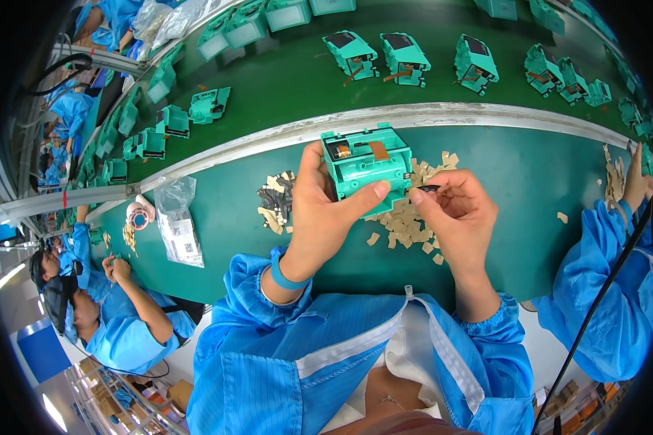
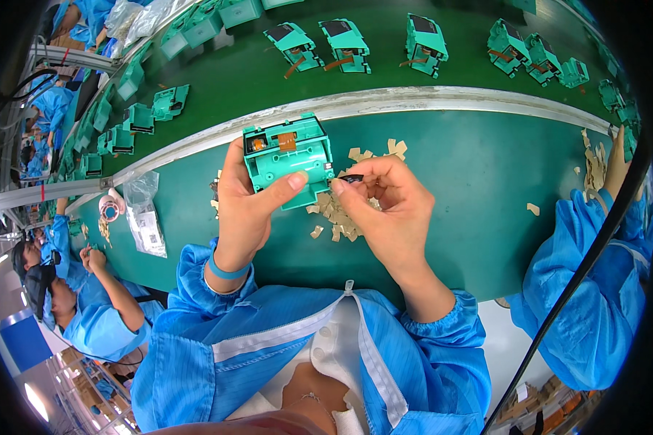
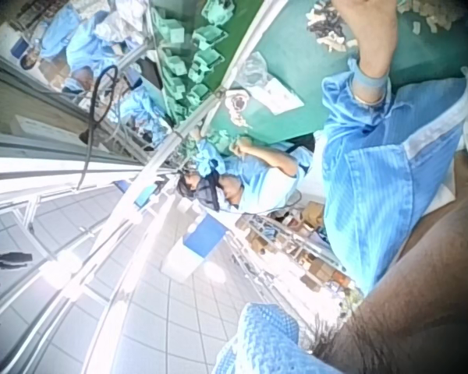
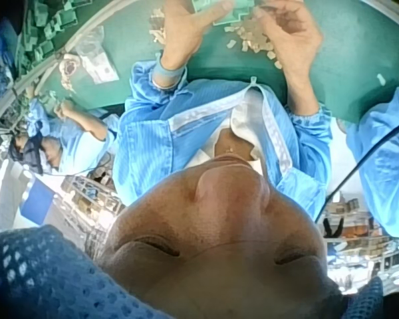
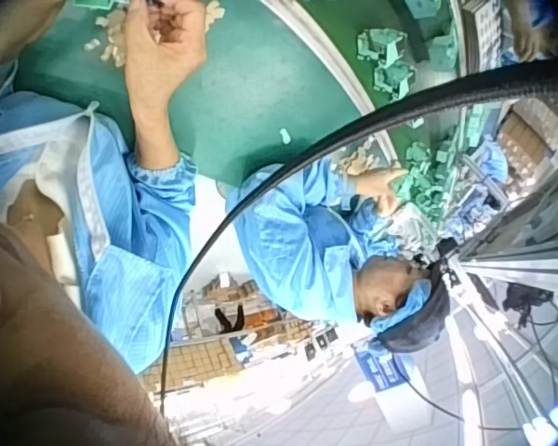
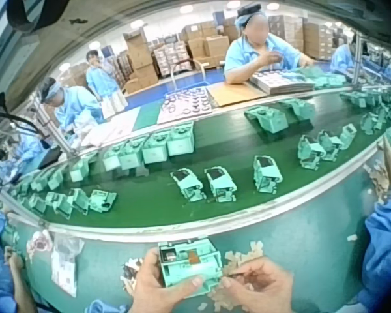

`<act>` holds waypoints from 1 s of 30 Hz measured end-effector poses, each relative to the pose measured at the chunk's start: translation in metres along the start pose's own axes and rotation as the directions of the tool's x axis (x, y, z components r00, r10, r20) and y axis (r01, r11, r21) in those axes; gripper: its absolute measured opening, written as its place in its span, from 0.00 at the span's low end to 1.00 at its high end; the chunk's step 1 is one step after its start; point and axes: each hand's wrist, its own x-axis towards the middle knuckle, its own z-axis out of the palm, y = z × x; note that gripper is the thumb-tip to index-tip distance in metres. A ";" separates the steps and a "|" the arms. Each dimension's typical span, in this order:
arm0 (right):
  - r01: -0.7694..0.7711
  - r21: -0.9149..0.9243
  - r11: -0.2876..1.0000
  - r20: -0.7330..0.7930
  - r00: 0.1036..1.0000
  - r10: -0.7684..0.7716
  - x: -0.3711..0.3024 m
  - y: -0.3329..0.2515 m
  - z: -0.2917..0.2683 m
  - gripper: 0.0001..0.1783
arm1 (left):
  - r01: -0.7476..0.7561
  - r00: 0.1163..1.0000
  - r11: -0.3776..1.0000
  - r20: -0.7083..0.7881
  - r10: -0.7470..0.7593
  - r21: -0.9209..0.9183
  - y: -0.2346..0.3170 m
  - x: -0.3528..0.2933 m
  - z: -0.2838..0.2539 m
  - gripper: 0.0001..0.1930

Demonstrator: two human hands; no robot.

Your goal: Assemble small mechanical or electronic components into green plastic housings on an assembly line.

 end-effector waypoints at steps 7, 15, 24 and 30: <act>-0.011 -0.006 1.000 -0.026 1.000 0.011 0.000 -0.001 -0.001 0.10 | -0.007 1.000 1.000 0.009 0.007 -0.001 0.001 0.000 0.004 0.29; 0.011 -0.064 0.998 -0.033 0.999 -0.014 -0.001 0.000 -0.003 0.10 | -0.014 1.000 1.000 0.010 0.014 0.009 -0.001 0.000 0.007 0.29; -0.086 0.022 0.996 0.028 0.996 0.086 0.007 -0.005 -0.012 0.12 | 0.103 0.994 0.991 0.037 -0.100 -0.086 0.005 0.004 0.008 0.30; -0.234 0.158 0.959 0.233 0.953 0.194 0.009 -0.006 -0.041 0.17 | 0.237 0.971 0.935 0.107 -0.215 -0.265 -0.001 0.008 0.002 0.35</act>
